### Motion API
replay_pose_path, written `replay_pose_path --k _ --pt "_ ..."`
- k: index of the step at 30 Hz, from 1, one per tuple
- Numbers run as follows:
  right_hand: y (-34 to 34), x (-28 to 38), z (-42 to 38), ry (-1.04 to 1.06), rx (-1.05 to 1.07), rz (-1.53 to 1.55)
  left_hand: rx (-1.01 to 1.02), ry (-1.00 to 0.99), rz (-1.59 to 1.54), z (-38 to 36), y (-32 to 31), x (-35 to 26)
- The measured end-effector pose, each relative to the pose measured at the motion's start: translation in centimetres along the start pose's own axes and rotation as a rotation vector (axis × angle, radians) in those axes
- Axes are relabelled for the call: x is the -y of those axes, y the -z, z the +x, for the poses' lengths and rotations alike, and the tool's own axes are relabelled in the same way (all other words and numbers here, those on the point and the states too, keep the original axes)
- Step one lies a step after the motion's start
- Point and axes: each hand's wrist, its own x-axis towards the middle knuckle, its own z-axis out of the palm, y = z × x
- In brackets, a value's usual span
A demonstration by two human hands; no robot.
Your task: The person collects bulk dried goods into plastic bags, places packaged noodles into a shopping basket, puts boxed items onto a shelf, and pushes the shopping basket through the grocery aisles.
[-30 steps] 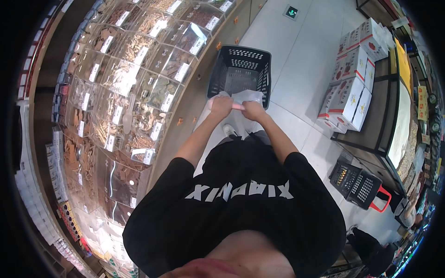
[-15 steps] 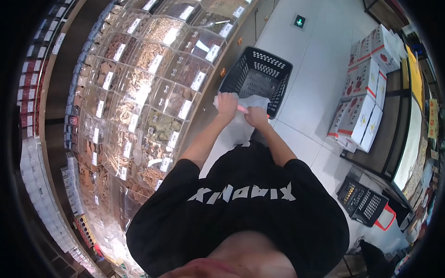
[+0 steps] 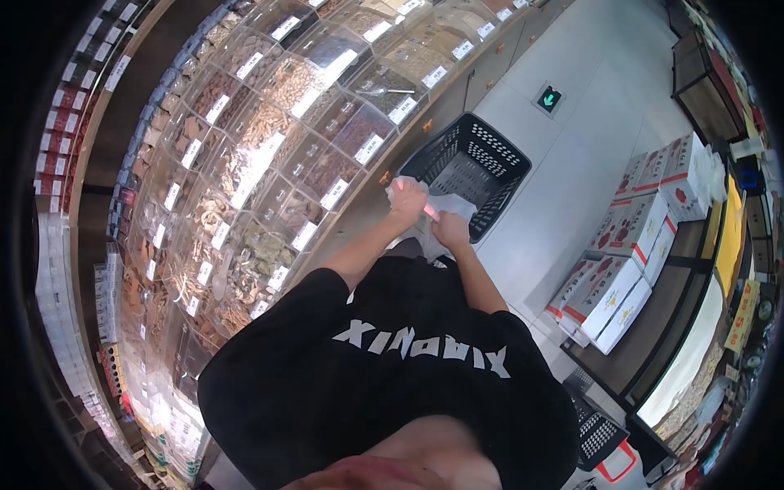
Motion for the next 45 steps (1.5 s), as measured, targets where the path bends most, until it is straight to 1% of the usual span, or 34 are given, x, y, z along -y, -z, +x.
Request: replay_pose_path --k 4,8,13,19,21,24,26,27,28,30,33,35,36,37,38,41,43,45 --pt "2.6 -2.6 3.9 -0.008 0.011 -0.042 -0.029 -0.015 -0.013 4.8 1.3 -1.0" --pt "5.6 -5.1 7.5 -0.049 -0.002 0.006 -0.069 0.003 -0.023 9.7 2.0 -2.6" --pt "9.4 -8.6 12.5 -0.092 -0.099 0.014 0.015 0.02 -0.079 17.3 4.0 -4.5" --pt "13.1 -12.1 18.3 -0.12 -0.072 -0.062 0.099 -0.013 -0.102 25.3 5.0 -5.1" --pt "14.1 -12.8 19.4 -0.127 -0.077 -0.042 0.117 -0.025 -0.133 26.6 5.2 -5.7" --pt "15.3 -13.5 21.1 -0.122 -0.075 -0.034 0.074 0.014 -0.133 28.4 5.4 -6.2" --pt "15.6 -13.8 21.2 -0.109 -0.09 -0.019 0.028 0.006 -0.118 28.1 4.2 -7.1" --pt "15.5 -14.3 21.9 -0.07 -0.098 -0.037 -0.021 0.007 -0.092 29.3 4.3 -6.6" --pt "15.2 -14.9 21.9 -0.034 -0.1 -0.057 -0.025 0.013 -0.085 29.7 4.1 -6.5" --pt "15.4 -14.7 21.8 -0.032 -0.014 -0.001 -0.007 0.031 -0.082 29.3 3.7 -6.8" --pt "14.6 -15.2 21.5 0.084 0.135 0.033 0.141 -0.002 0.009 28.8 2.1 -7.0" --pt "13.9 -15.7 21.0 0.167 0.24 -0.004 0.145 0.02 0.046 27.0 3.1 -6.8" --pt "14.1 -15.5 20.6 0.216 0.295 -0.033 0.09 0.031 0.107 25.9 2.4 -7.1" --pt "14.2 -15.3 20.5 0.275 0.353 -0.065 0.046 0.075 0.115 24.4 2.7 -7.7" --pt "14.2 -15.6 19.5 0.333 0.411 -0.096 0.067 0.135 0.053 23.3 2.4 -8.4" --pt "14.8 -15.6 16.9 0.488 0.526 -0.152 0.068 0.259 0.102 19.4 0.9 -11.0" --pt "13.8 -16.3 15.1 0.68 0.613 -0.253 0.064 0.365 0.079 15.9 -1.2 -13.0" --pt "12.8 -16.4 12.9 0.865 0.697 -0.355 0.148 0.417 0.045 12.3 -2.4 -15.8"
